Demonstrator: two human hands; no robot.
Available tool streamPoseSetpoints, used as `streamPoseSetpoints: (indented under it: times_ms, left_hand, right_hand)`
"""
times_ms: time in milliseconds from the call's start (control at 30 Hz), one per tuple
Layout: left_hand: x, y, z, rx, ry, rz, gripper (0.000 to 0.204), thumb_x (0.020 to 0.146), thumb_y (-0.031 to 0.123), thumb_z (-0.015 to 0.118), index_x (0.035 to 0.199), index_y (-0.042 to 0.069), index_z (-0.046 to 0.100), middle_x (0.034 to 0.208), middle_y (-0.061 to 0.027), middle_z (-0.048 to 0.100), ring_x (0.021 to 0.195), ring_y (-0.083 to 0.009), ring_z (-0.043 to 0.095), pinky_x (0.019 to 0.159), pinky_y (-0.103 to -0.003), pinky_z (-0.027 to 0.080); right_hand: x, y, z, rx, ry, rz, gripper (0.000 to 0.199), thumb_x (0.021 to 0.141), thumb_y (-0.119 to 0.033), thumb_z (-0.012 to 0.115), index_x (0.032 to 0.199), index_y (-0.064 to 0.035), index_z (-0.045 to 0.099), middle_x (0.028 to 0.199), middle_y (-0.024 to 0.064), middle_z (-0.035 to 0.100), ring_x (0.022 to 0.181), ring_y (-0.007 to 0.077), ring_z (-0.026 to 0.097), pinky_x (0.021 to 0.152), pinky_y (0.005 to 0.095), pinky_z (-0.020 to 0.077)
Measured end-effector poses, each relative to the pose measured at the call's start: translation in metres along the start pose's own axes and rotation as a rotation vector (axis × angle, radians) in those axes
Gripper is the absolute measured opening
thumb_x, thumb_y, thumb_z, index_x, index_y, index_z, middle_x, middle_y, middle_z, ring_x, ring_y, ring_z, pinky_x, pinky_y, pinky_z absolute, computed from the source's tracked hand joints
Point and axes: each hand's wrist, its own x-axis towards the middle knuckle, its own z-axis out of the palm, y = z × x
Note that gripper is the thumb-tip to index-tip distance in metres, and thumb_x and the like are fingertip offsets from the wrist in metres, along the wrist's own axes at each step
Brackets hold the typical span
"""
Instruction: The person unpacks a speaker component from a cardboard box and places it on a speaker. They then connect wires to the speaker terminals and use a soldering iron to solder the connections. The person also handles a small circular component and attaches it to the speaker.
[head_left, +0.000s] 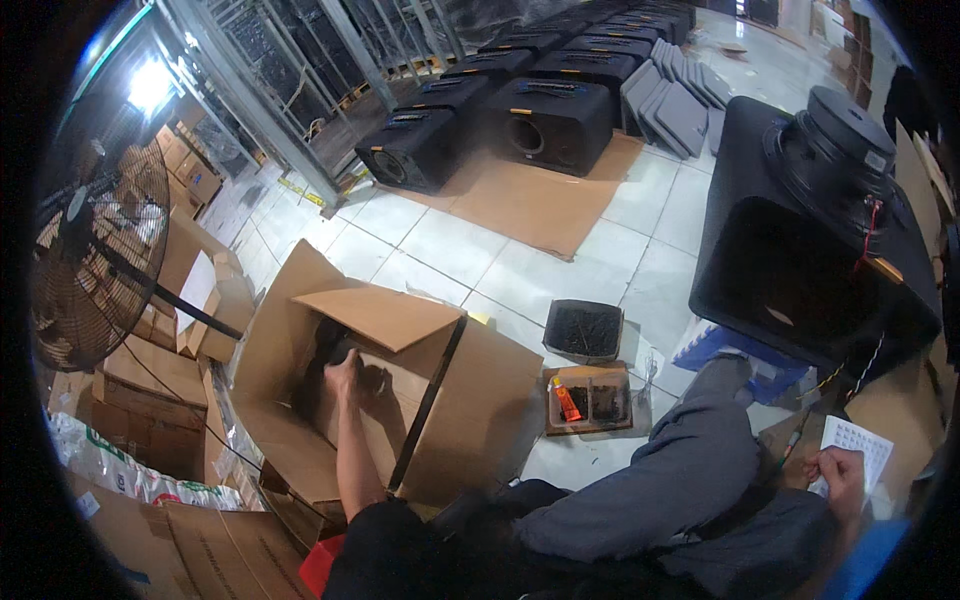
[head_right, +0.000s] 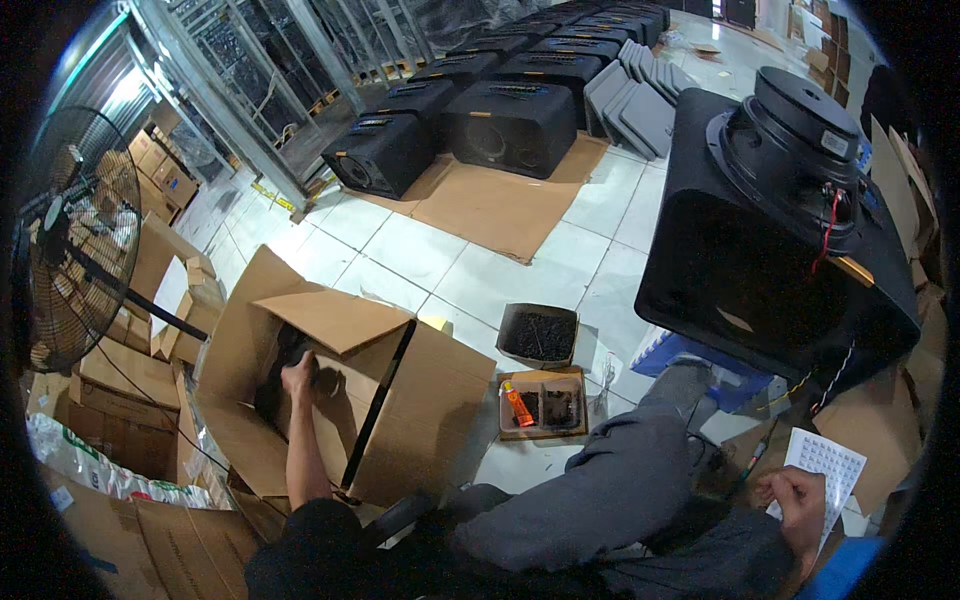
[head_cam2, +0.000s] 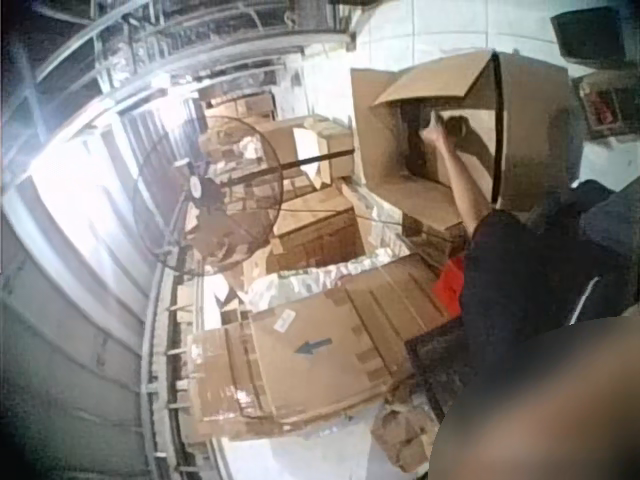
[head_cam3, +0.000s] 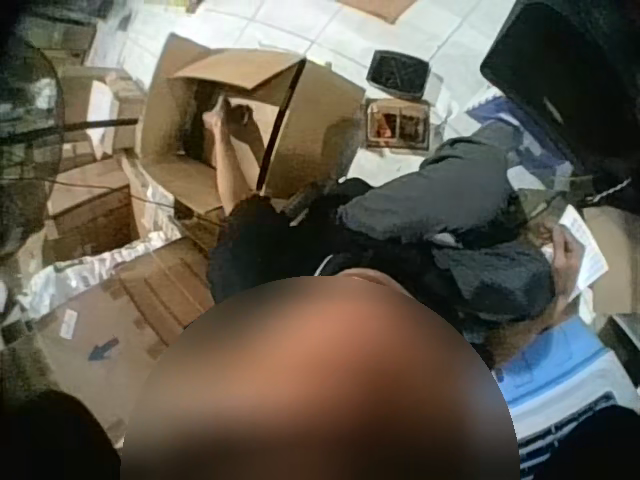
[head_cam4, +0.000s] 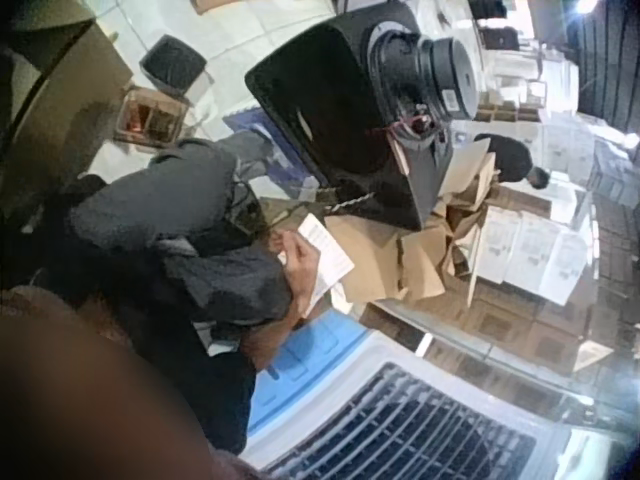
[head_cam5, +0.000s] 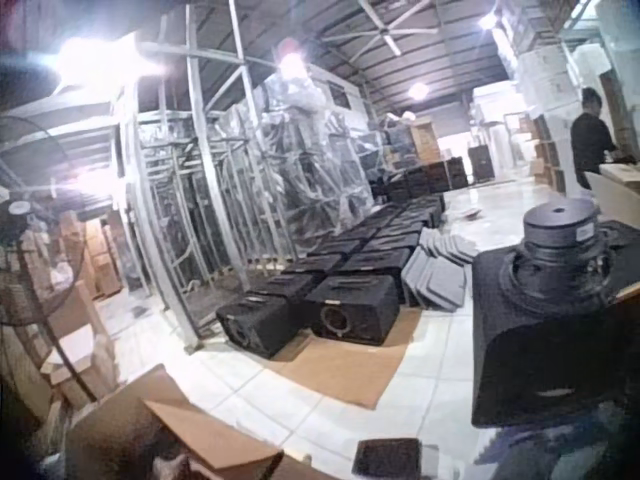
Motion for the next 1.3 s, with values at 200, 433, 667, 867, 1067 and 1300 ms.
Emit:
streamPoseSetpoints:
  times_ms: [200, 433, 667, 867, 1067, 1300]
  left_hand:
    - [-0.071, 0.034, -0.098, -1.291, -0.181, -0.423, 0.028, 0.094, 0.047, 0.066, 0.097, 0.019, 0.063, 0.083, 0.0046, 0.061, 0.070, -0.0138, 0.058, 0.060, -0.034, 0.050]
    - [-0.195, 0.154, -0.174, -1.687, -0.834, 0.114, 0.077, 0.099, 0.063, 0.027, 0.123, -0.004, 0.056, 0.107, -0.0282, 0.066, 0.080, -0.0311, 0.064, 0.066, -0.040, 0.056]
    - [-0.317, 0.250, -0.180, -1.708, -1.811, -0.235, 0.084, 0.097, 0.066, 0.031, 0.143, -0.004, 0.043, 0.131, -0.0314, 0.055, 0.080, -0.0383, 0.068, 0.053, -0.043, 0.060]
    - [-0.399, 0.311, -0.168, -1.266, -1.814, 0.342, 0.075, 0.097, 0.059, 0.041, 0.133, -0.006, 0.048, 0.112, -0.0253, 0.064, 0.095, -0.0366, 0.071, 0.080, -0.049, 0.062]
    - [-0.478, 0.342, -0.176, -0.971, -2.287, 0.150, 0.082, 0.095, 0.070, 0.040, 0.140, 0.001, 0.046, 0.119, -0.0203, 0.064, 0.103, -0.0336, 0.069, 0.089, -0.047, 0.060]
    - [-0.519, 0.347, -0.186, -0.860, -2.200, 0.121, 0.083, 0.094, 0.076, 0.039, 0.140, 0.008, 0.047, 0.131, -0.0165, 0.057, 0.120, -0.0270, 0.060, 0.098, -0.045, 0.053]
  right_hand:
    - [0.007, 0.026, -0.020, -0.268, -0.050, -0.039, 0.027, 0.097, -0.010, 0.054, 0.087, 0.0077, 0.071, 0.072, 0.0093, 0.067, 0.071, 0.0144, 0.062, 0.068, 0.0282, 0.0467]
    - [0.019, 0.057, -0.026, -0.070, -0.125, -0.152, 0.043, 0.103, -0.030, 0.053, 0.085, 0.0070, 0.065, 0.071, 0.0085, 0.060, 0.066, 0.0159, 0.056, 0.064, 0.0301, 0.0434]
    - [-0.001, 0.018, -0.018, -0.136, -0.044, -0.024, 0.028, 0.099, -0.016, 0.058, 0.087, 0.0064, 0.069, 0.072, 0.0055, 0.063, 0.071, 0.0135, 0.059, 0.068, 0.0281, 0.0450]
    - [-0.003, -0.035, 0.000, -0.265, 0.105, -0.281, 0.015, 0.083, -0.005, 0.072, 0.096, 0.0034, 0.071, 0.084, 0.0134, 0.067, 0.078, 0.0232, 0.064, 0.076, 0.0335, 0.0502]
    - [0.007, -0.116, -0.001, -0.249, 0.183, -0.715, 0.042, 0.073, -0.012, 0.083, 0.110, 0.0019, 0.070, 0.108, 0.0176, 0.068, 0.102, 0.0304, 0.066, 0.086, 0.0403, 0.0521]
    - [0.027, -0.145, 0.020, -0.370, 0.312, -1.022, 0.044, 0.071, -0.010, 0.085, 0.111, 0.0013, 0.070, 0.126, 0.0196, 0.061, 0.112, 0.0359, 0.061, 0.093, 0.0428, 0.0508]
